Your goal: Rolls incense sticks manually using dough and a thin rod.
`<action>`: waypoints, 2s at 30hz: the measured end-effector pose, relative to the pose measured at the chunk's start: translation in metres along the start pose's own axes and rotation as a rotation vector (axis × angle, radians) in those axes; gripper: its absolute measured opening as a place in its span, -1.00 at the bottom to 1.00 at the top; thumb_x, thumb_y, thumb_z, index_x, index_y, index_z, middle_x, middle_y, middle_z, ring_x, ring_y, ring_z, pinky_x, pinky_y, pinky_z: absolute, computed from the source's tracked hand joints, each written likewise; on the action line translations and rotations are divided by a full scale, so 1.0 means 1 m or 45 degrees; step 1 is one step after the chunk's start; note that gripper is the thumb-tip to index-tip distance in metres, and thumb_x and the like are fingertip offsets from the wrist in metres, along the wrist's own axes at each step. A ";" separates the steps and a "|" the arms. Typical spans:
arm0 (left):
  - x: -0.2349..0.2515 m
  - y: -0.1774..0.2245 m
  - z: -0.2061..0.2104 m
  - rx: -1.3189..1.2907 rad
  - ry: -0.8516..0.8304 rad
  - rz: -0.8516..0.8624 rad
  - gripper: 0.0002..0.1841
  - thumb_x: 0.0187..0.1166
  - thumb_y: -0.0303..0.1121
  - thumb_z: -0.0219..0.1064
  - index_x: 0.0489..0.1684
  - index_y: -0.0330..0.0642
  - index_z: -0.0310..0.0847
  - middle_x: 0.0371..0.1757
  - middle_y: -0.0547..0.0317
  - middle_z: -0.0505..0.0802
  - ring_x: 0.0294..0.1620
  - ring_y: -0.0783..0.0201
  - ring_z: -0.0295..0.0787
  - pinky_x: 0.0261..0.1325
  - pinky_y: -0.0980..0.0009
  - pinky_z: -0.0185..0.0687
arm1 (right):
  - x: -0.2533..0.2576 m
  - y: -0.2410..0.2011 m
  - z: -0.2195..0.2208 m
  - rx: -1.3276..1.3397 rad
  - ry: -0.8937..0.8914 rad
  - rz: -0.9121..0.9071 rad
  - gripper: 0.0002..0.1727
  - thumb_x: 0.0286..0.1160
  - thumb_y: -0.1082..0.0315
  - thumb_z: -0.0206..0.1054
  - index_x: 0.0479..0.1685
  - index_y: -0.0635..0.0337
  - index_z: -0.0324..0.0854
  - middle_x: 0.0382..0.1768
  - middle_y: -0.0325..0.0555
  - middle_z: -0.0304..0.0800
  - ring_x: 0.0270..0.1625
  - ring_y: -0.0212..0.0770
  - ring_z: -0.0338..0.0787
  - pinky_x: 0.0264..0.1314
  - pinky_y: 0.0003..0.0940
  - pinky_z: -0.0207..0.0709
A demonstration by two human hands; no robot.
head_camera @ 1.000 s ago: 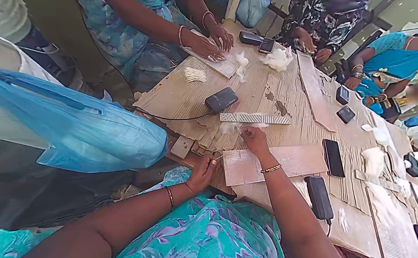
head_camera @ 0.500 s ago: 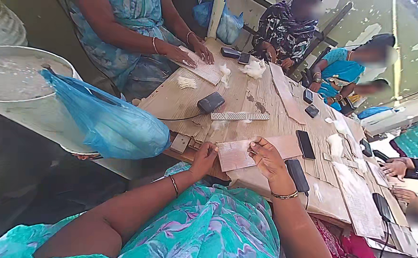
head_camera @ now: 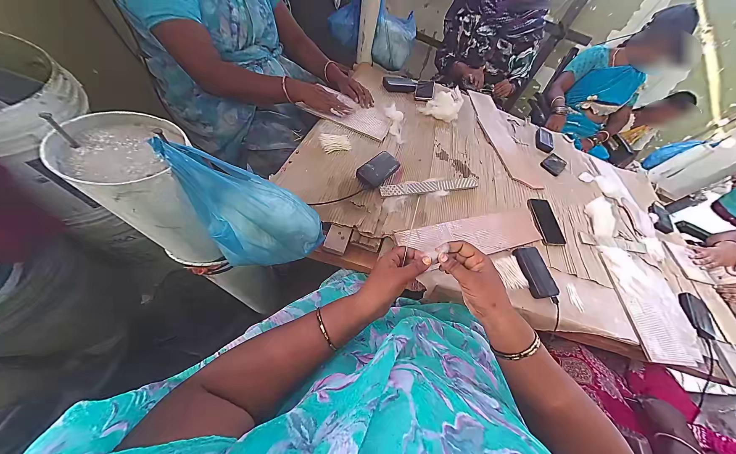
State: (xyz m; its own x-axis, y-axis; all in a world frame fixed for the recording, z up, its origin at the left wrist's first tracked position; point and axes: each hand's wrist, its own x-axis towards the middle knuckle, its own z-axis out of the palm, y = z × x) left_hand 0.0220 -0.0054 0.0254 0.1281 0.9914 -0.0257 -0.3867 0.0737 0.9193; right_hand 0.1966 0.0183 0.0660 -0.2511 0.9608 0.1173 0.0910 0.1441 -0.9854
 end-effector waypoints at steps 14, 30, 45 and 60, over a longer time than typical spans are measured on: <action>-0.003 0.000 -0.005 -0.060 0.061 -0.036 -0.93 0.74 -0.50 0.24 -0.18 -0.23 0.56 -0.41 0.26 0.67 -0.46 0.48 0.55 -0.29 0.58 0.51 | -0.013 -0.021 0.006 0.460 0.136 0.318 -0.75 0.71 0.56 0.10 -0.29 0.17 0.66 -0.42 -0.16 0.79 -0.41 -0.38 0.73 -0.22 -0.53 0.65; 0.001 -0.003 -0.007 0.112 0.142 -0.081 -0.86 0.67 -0.52 0.33 0.08 -0.28 0.62 -0.28 0.22 0.74 -0.36 0.45 0.62 -0.22 0.54 0.56 | -0.011 -0.005 0.022 0.385 0.179 0.499 -0.82 0.73 0.53 0.15 -0.25 0.23 0.62 -0.48 -0.13 0.79 -0.53 -0.42 0.68 -0.45 -0.61 0.54; -0.002 -0.010 -0.005 -0.096 0.067 -0.011 -0.93 0.62 -0.57 0.36 -0.09 -0.26 0.67 -0.36 0.24 0.75 -0.42 0.46 0.60 -0.25 0.55 0.55 | -0.011 0.013 0.028 0.406 0.286 0.367 -0.87 0.68 0.54 0.20 -0.23 0.16 0.57 -0.44 -0.21 0.66 -0.53 -0.43 0.56 -0.42 -0.60 0.50; -0.004 -0.005 -0.009 0.107 -0.034 -0.042 -0.82 0.60 -0.60 0.36 0.05 -0.24 0.56 -0.36 0.27 0.73 -0.37 0.48 0.64 -0.18 0.54 0.61 | -0.007 0.021 0.012 0.254 0.131 0.175 -0.66 0.47 0.71 0.30 0.14 0.16 0.61 -0.38 -0.28 0.79 -0.35 -0.44 0.73 -0.16 -0.53 0.64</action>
State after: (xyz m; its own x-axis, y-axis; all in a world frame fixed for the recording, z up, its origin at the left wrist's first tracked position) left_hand 0.0153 -0.0086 0.0177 0.1641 0.9853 -0.0469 -0.3041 0.0958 0.9478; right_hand 0.1886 0.0117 0.0430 -0.1493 0.9886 -0.0172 -0.0767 -0.0289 -0.9966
